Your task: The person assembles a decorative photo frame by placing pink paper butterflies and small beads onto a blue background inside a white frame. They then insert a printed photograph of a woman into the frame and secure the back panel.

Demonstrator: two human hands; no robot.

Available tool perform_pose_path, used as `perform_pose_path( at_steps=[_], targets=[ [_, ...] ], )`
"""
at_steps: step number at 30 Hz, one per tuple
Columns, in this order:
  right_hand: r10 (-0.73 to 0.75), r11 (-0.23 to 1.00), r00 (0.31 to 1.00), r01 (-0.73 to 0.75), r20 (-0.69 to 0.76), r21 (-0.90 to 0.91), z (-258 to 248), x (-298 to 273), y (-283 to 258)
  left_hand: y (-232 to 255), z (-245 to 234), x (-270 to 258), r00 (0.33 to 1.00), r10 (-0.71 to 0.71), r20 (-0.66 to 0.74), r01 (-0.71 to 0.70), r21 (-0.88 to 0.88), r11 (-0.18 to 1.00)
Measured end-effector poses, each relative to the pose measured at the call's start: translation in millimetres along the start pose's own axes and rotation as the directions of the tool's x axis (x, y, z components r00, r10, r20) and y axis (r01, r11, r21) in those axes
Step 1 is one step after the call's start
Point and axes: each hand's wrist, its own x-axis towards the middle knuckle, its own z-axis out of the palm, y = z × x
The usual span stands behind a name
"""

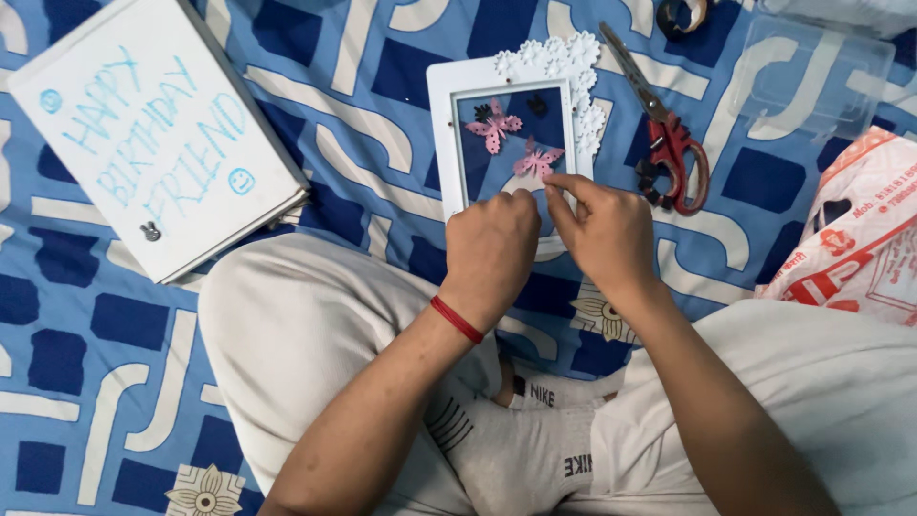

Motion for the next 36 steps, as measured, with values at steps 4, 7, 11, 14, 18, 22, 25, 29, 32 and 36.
perform_pose_path(
  at_steps=[4,7,11,14,18,22,25,29,32,36],
  targets=[
    [-0.041,0.999,0.999,0.041,0.001,0.013,-1.8,-2.2,-7.6,-4.3,-6.5,-1.3,0.999,0.003,-0.048,-0.004,-0.007,1.000],
    [-0.071,0.997,0.997,0.071,0.002,0.024,-3.6,-3.3,-16.0,-7.6,-12.8,-0.7,0.999,-0.014,-0.037,0.014,0.002,1.000],
    [-0.076,0.992,0.997,0.076,-0.003,0.098,-8.6,-5.8,-30.9,-10.6,-29.5,-1.0,0.998,-0.053,-0.035,0.053,-0.005,0.999],
    [-0.048,0.991,0.999,0.045,0.024,0.127,-13.7,-5.7,-46.2,-16.3,-53.9,-3.3,0.994,-0.098,-0.041,0.097,-0.036,0.995],
    [-0.053,0.988,0.997,0.044,0.053,0.146,-15.7,-7.4,-71.2,-28.5,-95.2,-15.1,0.982,-0.173,-0.080,0.167,-0.079,0.983],
    [-0.061,0.960,0.996,0.040,0.069,0.277,-7.5,-7.3,-101.1,-48.0,-134.0,-37.5,0.924,-0.282,-0.258,0.258,-0.125,0.958],
    [-0.091,0.947,0.992,0.058,0.089,0.315,6.2,-4.5,-129.7,-66.7,-158.1,-60.4,0.830,-0.383,-0.406,0.331,-0.193,0.924],
    [-0.166,0.932,0.979,0.116,0.119,0.344,25.1,1.1,-172.8,-97.3,-183.0,-96.7,0.689,-0.520,-0.505,0.440,-0.279,0.854],
    [-0.215,0.910,0.966,0.146,0.141,0.387,39.9,3.8,-203.5,-129.6,-193.8,-123.1,0.587,-0.608,-0.534,0.531,-0.313,0.788],
    [-0.239,0.883,0.958,0.146,0.159,0.446,60.6,2.0,-227.3,-186.2,-189.7,-150.2,0.488,-0.638,-0.596,0.619,-0.279,0.734]
  ],
)
